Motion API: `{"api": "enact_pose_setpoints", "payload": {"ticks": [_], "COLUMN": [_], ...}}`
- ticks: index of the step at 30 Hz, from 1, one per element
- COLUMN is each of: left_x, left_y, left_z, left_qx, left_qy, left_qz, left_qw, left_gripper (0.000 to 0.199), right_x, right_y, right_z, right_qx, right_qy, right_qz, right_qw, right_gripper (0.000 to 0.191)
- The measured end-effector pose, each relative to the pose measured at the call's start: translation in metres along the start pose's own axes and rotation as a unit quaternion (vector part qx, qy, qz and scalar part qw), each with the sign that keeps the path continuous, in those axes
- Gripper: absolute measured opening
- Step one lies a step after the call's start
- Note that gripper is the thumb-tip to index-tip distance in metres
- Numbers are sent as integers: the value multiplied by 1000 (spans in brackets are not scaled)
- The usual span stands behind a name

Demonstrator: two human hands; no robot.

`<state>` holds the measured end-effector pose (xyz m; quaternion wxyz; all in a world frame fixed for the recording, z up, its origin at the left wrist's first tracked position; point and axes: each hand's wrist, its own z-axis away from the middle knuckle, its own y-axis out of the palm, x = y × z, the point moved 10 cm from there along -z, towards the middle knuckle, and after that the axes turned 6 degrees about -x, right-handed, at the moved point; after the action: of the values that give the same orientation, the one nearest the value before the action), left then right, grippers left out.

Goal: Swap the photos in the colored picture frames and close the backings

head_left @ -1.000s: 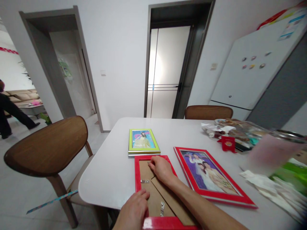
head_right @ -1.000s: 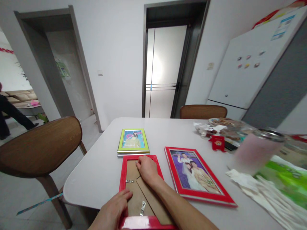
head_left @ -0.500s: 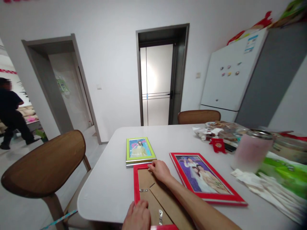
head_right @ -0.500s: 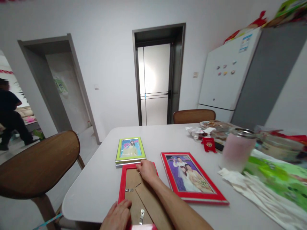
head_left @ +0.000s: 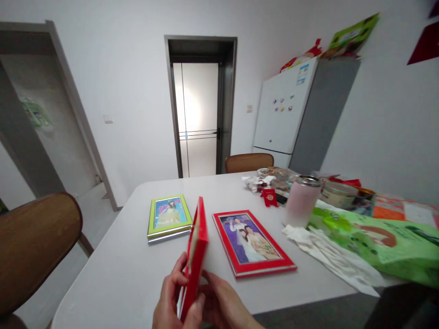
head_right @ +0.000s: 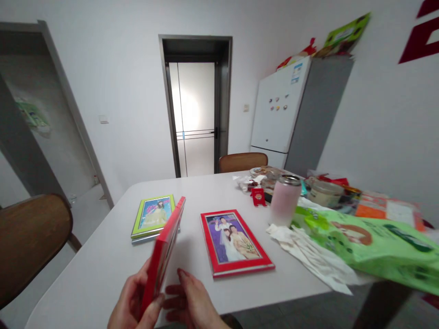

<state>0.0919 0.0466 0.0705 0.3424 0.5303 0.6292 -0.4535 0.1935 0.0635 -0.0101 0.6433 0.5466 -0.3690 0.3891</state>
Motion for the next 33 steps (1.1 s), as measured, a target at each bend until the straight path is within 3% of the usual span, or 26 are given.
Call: {"api": "enact_pose_setpoints", "payload": {"ticks": [2,4,7,10,12,15,17,20,24,28,31,33], "left_x": [0,-4,-5,10,19,29,35,40,35,50,76,96], "left_y": [5,5,10,50,82,121,136,141,143,135,102,66], "left_z": [-4,-12,-28,-34,-32,-26,-22,-21,-22,-21,-31,-45], "left_qx": [-39,-80,-94,0,48,89,105,112,127,124,61,-1], "left_qy": [-84,-116,-132,-180,-178,-138,-112,-77,-51,-122,-191,-220], "left_qz": [103,178,263,300,297,248,156,16,8,63,105,118], "left_qw": [990,974,951,937,937,955,976,991,991,983,974,968], "left_gripper": [33,46,66,73,66,53,47,47,47,49,54,50], "right_x": [4,27,70,107,128,136,134,129,128,144,164,165], "right_y": [9,-2,-46,-104,-140,-182,-201,-220,-232,-230,-202,-160], "right_z": [1,0,-7,-23,-35,-48,-51,-52,-54,-59,-61,-63], "right_qx": [-17,-48,-85,-110,-122,-144,-160,-186,-220,-251,-268,-238], "right_qy": [-3,-31,-30,-2,-22,-32,-42,-58,-77,-108,-169,-218], "right_qz": [-123,-176,-122,27,150,208,234,287,365,462,533,566], "right_qw": [992,983,988,994,981,967,958,938,901,844,784,758], "right_gripper": [39,35,35,33,32,30,29,31,32,33,41,43]}}
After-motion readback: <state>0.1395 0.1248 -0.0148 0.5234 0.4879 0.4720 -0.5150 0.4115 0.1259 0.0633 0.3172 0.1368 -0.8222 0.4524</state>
